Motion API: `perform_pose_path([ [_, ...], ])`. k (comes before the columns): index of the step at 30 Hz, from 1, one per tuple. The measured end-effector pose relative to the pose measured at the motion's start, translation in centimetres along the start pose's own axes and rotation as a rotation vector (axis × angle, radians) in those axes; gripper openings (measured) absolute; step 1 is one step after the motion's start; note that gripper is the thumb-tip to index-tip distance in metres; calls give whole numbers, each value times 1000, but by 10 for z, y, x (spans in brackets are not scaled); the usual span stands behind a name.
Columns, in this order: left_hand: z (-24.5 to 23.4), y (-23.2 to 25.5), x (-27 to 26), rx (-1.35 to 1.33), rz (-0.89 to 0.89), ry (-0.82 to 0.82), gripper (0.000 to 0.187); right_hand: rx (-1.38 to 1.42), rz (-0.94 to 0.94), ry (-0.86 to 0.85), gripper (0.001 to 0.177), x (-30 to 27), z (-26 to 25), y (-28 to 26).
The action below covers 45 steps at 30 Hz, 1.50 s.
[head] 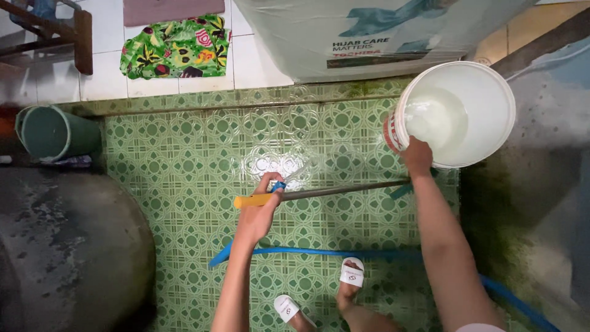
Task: Scrubbing and rinsing a tiled bathroom floor using a squeegee and a hose.
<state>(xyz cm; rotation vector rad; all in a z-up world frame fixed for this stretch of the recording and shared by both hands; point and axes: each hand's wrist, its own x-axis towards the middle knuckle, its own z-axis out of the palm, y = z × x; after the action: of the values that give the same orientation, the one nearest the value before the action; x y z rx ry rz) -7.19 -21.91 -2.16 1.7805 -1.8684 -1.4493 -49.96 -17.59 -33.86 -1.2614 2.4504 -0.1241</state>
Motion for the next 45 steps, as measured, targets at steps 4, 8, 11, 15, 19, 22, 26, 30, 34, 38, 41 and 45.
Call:
perform_pose_path([
  [4,-1,-9,4,-34,-38,-35,25,7,-59,132,21,26,60,43],
  [8,0,-7,6,-2,-30,-2,27,-16,-86,90,16,18,44,40],
  [11,-2,2,3,22,-76,11,29,17,-119,93,19,16,39,39],
  [15,-1,7,3,82,-124,11,32,42,-93,121,20,10,34,35],
  [19,4,-1,7,75,-100,49,35,7,-115,106,24,14,36,38],
  [22,5,0,7,91,-96,42,34,40,-94,73,27,14,38,39],
  [26,5,6,10,109,-89,41,30,23,-82,68,27,11,34,35],
  [30,8,13,16,162,-94,63,28,47,-103,72,23,8,33,36],
  [34,10,21,22,172,-80,43,26,47,-125,76,22,10,37,38],
  [38,12,30,28,149,-45,62,27,50,-78,65,17,11,41,36],
  [41,11,40,34,152,-69,51,27,34,-13,32,13,20,53,41],
  [45,13,46,38,146,-84,36,28,-7,67,-17,14,18,52,36],
])
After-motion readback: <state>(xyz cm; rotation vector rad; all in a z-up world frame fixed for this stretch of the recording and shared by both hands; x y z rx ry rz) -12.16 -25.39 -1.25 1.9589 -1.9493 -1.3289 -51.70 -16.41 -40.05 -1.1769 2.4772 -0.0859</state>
